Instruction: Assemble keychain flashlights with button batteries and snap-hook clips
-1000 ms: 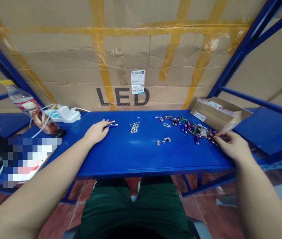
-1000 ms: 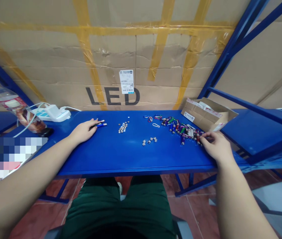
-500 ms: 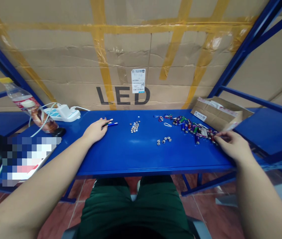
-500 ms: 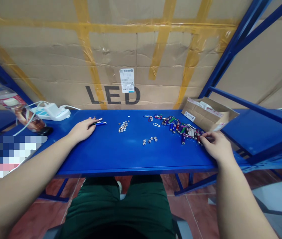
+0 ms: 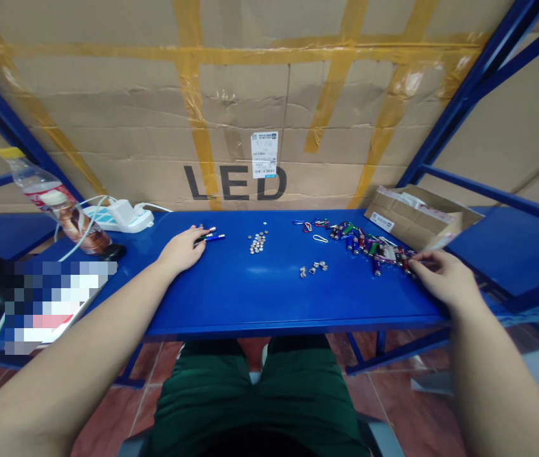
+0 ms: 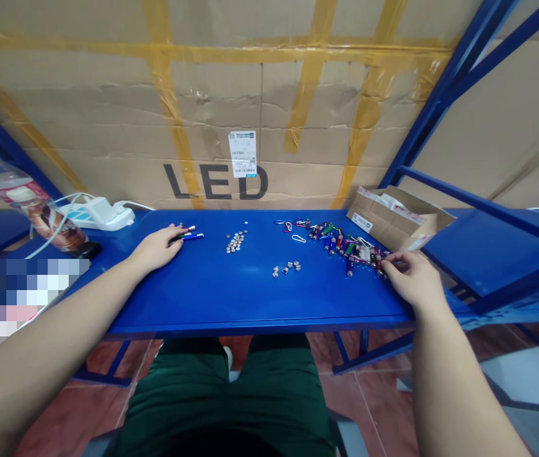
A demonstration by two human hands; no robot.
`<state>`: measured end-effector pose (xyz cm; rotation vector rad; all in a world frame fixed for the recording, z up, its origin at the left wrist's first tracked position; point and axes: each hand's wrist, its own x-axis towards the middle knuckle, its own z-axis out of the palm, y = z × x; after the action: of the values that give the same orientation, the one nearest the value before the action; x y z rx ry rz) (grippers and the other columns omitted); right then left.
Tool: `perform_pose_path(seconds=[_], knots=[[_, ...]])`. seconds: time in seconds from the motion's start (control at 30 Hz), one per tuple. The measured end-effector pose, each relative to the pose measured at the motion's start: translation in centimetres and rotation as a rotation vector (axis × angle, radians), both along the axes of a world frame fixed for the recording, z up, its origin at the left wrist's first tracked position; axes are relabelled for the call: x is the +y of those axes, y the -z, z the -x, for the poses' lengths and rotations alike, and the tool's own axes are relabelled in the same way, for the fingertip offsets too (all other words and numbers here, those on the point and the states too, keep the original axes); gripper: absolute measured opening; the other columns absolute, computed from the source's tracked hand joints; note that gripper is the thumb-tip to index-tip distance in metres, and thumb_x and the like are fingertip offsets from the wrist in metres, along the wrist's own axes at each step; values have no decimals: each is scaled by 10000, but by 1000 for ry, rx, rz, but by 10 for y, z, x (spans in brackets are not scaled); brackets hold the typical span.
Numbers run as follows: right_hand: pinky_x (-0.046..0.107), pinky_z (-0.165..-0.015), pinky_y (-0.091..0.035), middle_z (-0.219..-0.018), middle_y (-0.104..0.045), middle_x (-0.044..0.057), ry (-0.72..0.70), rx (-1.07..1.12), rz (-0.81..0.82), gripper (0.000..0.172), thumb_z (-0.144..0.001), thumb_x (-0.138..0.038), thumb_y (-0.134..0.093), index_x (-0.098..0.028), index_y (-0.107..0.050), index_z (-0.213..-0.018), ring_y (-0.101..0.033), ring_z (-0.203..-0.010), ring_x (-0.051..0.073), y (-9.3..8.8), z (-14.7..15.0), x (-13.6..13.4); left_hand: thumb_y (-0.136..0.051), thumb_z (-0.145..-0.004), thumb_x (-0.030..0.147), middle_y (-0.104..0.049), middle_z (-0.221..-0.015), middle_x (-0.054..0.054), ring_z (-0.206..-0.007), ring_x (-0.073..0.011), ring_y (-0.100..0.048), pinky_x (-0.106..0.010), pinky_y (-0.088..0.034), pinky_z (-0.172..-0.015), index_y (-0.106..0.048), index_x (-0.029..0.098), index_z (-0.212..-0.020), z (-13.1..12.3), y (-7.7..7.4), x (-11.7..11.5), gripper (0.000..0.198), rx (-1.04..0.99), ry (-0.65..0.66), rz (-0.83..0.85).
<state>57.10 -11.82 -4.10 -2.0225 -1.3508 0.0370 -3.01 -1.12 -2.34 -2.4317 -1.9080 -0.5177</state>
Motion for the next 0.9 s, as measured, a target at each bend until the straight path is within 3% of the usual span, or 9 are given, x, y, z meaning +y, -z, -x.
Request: perform_pose_path(seconds=[0.3, 0.9], knots=[[419, -804, -513, -858, -716, 97, -24, -26, -5, 399, -655, -578, -595, -222, -705, -801, -670, -841, 288, 2, -2, 0, -477, -984, 289, -525, -1574, -97, -1509, -298, -427, -450, -346, -1267, -615, 177, -1461, 5, 6, 4, 509, -12, 15, -9], [433, -823, -513, -875, -704, 99, -29, -27, 5, 374, -684, -555, -620, -217, -708, -818, -662, -842, 293, 0, 0, 1, -477, -951, 288, -578, -1535, -77, -1476, -286, -480, -443, -373, -1253, -603, 196, -1460, 1, -1, -1, 532, 7, 2, -5]])
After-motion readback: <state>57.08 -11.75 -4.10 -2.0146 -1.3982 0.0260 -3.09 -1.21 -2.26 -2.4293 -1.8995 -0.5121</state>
